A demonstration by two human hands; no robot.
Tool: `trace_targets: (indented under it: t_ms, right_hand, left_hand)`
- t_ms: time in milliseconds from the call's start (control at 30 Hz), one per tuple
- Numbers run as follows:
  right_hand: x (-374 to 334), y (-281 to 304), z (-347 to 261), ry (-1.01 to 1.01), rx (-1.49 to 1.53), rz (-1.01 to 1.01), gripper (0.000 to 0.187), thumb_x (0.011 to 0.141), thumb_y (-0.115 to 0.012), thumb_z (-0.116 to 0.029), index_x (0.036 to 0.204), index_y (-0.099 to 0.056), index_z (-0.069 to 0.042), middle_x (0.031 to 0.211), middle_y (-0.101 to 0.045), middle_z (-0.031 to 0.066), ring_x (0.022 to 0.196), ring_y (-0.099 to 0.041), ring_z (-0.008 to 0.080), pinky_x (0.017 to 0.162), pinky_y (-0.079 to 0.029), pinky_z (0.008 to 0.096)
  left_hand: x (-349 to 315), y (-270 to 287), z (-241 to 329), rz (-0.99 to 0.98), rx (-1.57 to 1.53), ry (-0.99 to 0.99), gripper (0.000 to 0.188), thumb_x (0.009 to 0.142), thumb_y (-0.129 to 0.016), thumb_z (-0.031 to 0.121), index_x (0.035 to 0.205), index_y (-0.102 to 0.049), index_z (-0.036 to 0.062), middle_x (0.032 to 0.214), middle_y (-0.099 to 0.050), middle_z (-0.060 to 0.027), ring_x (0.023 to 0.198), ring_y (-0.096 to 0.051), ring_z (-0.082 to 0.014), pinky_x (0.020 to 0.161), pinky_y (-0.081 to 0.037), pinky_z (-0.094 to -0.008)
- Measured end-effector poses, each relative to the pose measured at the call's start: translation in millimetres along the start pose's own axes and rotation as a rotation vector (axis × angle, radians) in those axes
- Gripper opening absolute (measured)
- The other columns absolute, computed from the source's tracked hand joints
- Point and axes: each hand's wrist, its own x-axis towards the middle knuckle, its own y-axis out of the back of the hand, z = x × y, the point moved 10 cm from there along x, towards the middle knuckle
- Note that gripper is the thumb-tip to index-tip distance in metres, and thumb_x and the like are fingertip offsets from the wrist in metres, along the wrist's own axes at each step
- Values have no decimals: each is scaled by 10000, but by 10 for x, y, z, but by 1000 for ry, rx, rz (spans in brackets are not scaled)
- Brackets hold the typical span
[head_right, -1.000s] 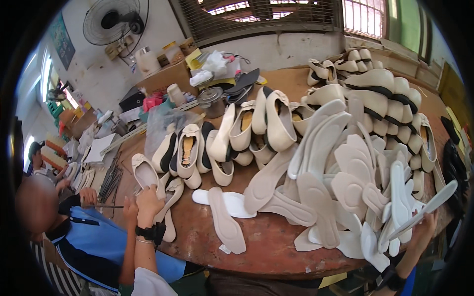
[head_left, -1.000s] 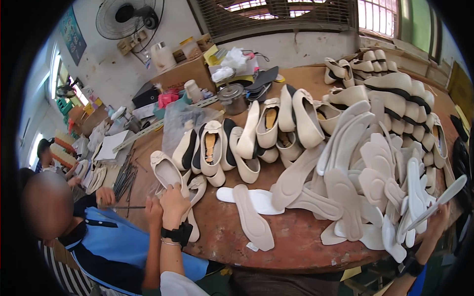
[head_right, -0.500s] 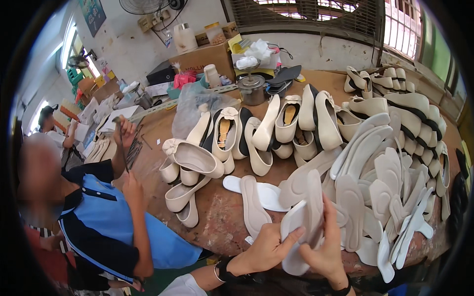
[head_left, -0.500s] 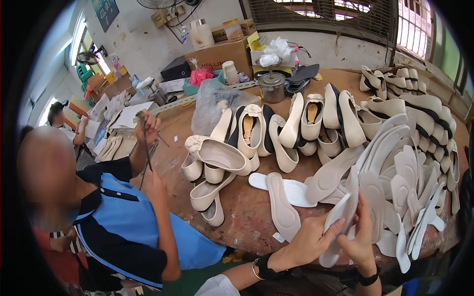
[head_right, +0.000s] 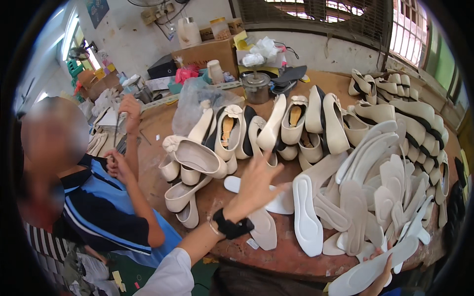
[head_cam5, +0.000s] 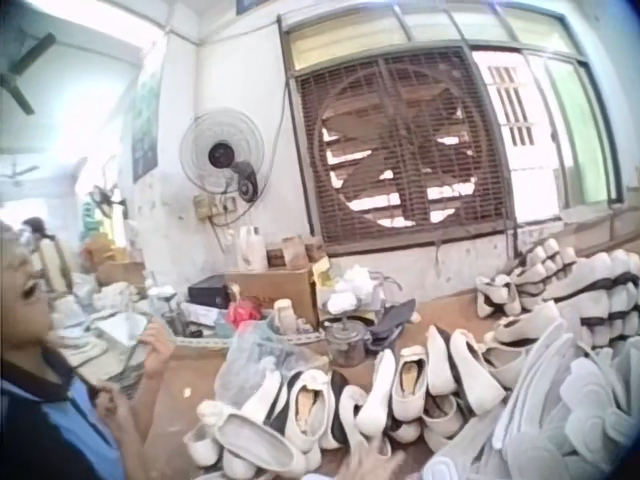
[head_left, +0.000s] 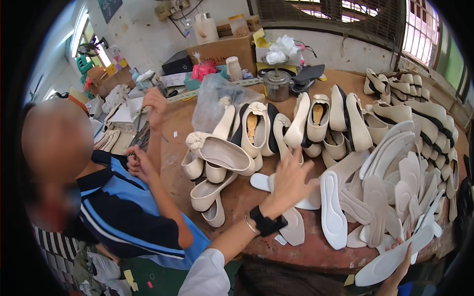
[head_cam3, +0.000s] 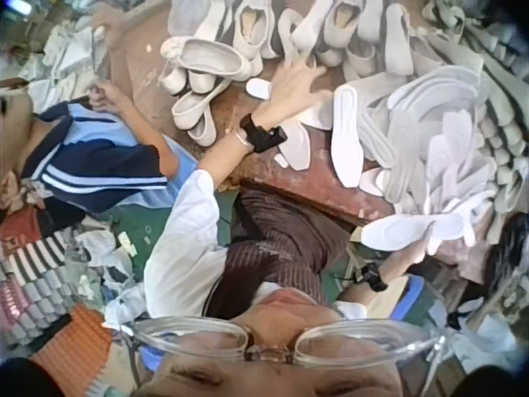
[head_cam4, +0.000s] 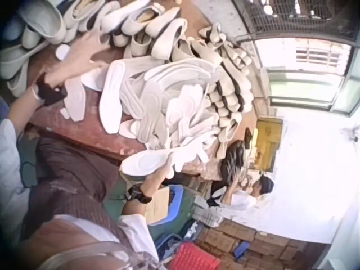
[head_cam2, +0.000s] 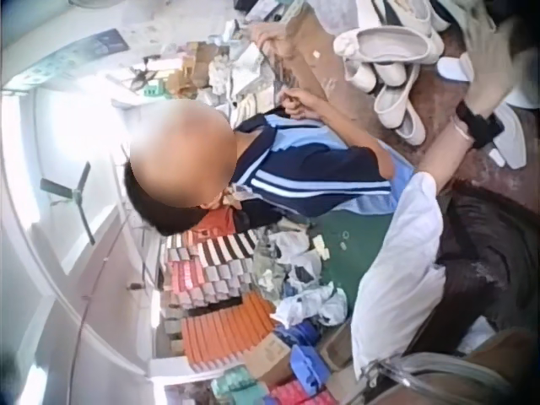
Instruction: The person inserts white insoles into beige high-heeled shoes on a cluttered workbench. They repeatedly pick up a shoe, place an insole inside, and press it down with their hand. The camera shakes violently at times, obscuring the view.
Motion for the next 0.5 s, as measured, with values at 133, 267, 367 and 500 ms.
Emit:
trace_targets:
  t_ms: [133, 267, 367, 500]
  right_hand:
    - [-208, -52, 914, -352, 50, -22, 556, 971, -535, -432, 1358, -455, -40, 1012, -619, 113, 846, -599, 209, 780, -519, 363]
    - [-271, -353, 1581, -554, 118, -220, 593, 949, -555, -487, 1285, -516, 0, 1086, -627, 188, 980, -621, 307, 863, -522, 426]
    - [-513, -862, 1412, -525, 70, -248, 496, 990, -509, -445, 1259, -544, -30, 1046, -645, 111, 919, -629, 229, 832, -520, 360]
    - [-553, -1178, 1298, -487, -63, -238, 483, 981, -513, -398, 1284, -520, -22, 1089, -611, 157, 974, -604, 273, 853, -509, 370]
  left_hand:
    - [-32, 633, -590, 227, 294, 168, 485, 792, -739, 282, 1211, -642, 57, 1472, -369, -259, 1366, -312, -467, 1098, -322, -509]
    - [-410, 864, -449, 304, 199, 108, 406, 820, -712, 219, 1186, -643, 57, 1433, -417, -241, 1325, -369, -465, 1099, -329, -502]
    - [-1076, 819, -367, 301, 116, 81, 363, 831, -696, 172, 1175, -653, 64, 1426, -443, -202, 1321, -401, -429, 1084, -356, -494]
    - [-1900, 678, -592, 264, 95, 242, 342, 817, -709, 136, 1148, -670, 61, 1393, -485, -188, 1287, -450, -402, 1060, -394, -476]
